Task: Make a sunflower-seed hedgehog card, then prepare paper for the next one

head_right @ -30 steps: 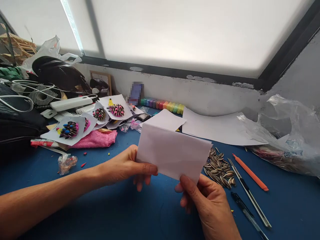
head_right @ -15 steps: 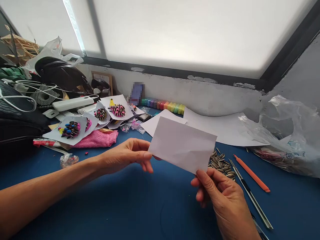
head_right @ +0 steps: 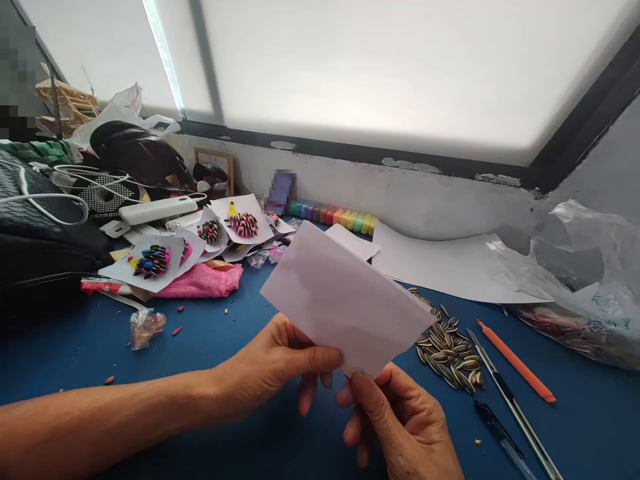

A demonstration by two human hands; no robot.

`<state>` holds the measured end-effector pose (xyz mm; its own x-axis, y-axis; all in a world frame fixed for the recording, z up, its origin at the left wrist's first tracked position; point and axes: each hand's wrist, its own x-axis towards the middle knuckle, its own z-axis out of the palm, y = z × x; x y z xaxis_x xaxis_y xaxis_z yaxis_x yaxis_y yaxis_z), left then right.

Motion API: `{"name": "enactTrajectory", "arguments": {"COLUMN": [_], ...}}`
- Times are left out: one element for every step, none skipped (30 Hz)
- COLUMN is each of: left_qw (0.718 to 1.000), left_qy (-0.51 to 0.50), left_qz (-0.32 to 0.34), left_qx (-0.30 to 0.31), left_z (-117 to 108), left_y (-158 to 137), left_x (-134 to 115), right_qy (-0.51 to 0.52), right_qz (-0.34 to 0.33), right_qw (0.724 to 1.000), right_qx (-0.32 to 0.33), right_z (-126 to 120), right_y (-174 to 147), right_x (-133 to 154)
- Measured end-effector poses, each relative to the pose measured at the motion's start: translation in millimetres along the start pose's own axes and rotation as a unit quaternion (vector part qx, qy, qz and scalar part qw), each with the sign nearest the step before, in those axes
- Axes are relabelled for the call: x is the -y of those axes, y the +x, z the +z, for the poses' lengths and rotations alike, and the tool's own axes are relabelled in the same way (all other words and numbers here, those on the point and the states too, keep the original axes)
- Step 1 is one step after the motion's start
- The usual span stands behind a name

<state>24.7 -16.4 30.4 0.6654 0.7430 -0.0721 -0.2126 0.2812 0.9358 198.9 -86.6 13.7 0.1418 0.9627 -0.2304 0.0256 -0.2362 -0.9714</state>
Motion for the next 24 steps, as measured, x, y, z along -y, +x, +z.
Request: {"name": "enactTrajectory", "arguments": {"left_qw": [1.000,0.999,0.998,0.997,0.995,0.993,0.991,0.989,0.988,0.986,0.984,0.982,0.980,0.977,0.972,0.968,0.963,0.961,0.960,0.960,0.960,0.959,0.954,0.948], "left_qy": [0.008,0.019,0.032,0.041,0.047,0.051,0.054,0.056,0.059,0.062,0.067,0.070,0.075,0.080,0.086,0.097,0.117,0.146,0.182,0.220,0.252,0.274,0.286,0.290], "left_qz": [0.004,0.010,0.017,0.026,0.036,0.047,0.057,0.067,0.075,0.082,0.088,0.096,0.105,0.120,0.138,0.158,0.173,0.179,0.174,0.153,0.117,0.067,0.011,-0.040], "left_qx": [-0.014,-0.032,-0.049,-0.064,-0.080,-0.092,-0.105,-0.115,-0.125,-0.133,-0.139,-0.145,-0.149,-0.157,-0.167,-0.172,-0.168,-0.151,-0.122,-0.081,-0.028,0.031,0.086,0.126], "left_z": [-3,-7,-11,-15,-20,-24,-29,-35,-40,-47,-53,-59,-65,-70,-74,-76,-76,-75,-73,-70,-67,-65,-62,-61], "left_y": [0,1,2,2,4,5,6,7,9,10,12,13,14,14,14,14,12,10,8,5,2,-1,-3,-4], "left_x": [-1,-3,-5,-7,-10,-13,-16,-19,-21,-24,-27,-30,-32,-35,-38,-41,-44,-48,-51,-54,-56,-57,-57,-55], "right_qy": [-0.001,-0.006,-0.013,-0.023,-0.032,-0.039,-0.041,-0.040,-0.037,-0.035,-0.036,-0.040,-0.047,-0.057,-0.071,-0.088,-0.108,-0.128,-0.148,-0.166,-0.182,-0.196,-0.211,-0.227], "right_qz": [0.001,0.000,-0.003,-0.008,-0.011,-0.013,-0.012,-0.008,-0.004,-0.001,-0.001,-0.002,-0.007,-0.013,-0.016,-0.016,-0.015,-0.015,-0.015,-0.015,-0.017,-0.019,-0.020,-0.023], "right_qw": [1.000,1.000,1.000,1.000,0.999,0.999,0.998,0.999,0.999,0.999,0.999,0.998,0.998,0.998,0.997,0.996,0.993,0.989,0.983,0.975,0.968,0.960,0.954,0.950], "right_qx": [-0.004,-0.009,-0.015,-0.021,-0.026,-0.032,-0.035,-0.036,-0.035,-0.036,-0.039,-0.041,-0.041,-0.035,-0.020,0.005,0.036,0.072,0.108,0.144,0.174,0.197,0.212,0.213], "right_z": [-1,-3,-5,-7,-10,-14,-17,-21,-24,-27,-30,-33,-36,-38,-40,-42,-44,-45,-46,-46,-44,-42,-39,-36], "right_y": [0,1,1,2,3,4,5,7,9,10,12,14,16,18,18,18,18,16,14,12,10,8,6,5], "right_x": [2,4,5,6,7,8,9,10,11,12,13,14,15,16,16,16,15,14,14,14,15,16,17,19]}}
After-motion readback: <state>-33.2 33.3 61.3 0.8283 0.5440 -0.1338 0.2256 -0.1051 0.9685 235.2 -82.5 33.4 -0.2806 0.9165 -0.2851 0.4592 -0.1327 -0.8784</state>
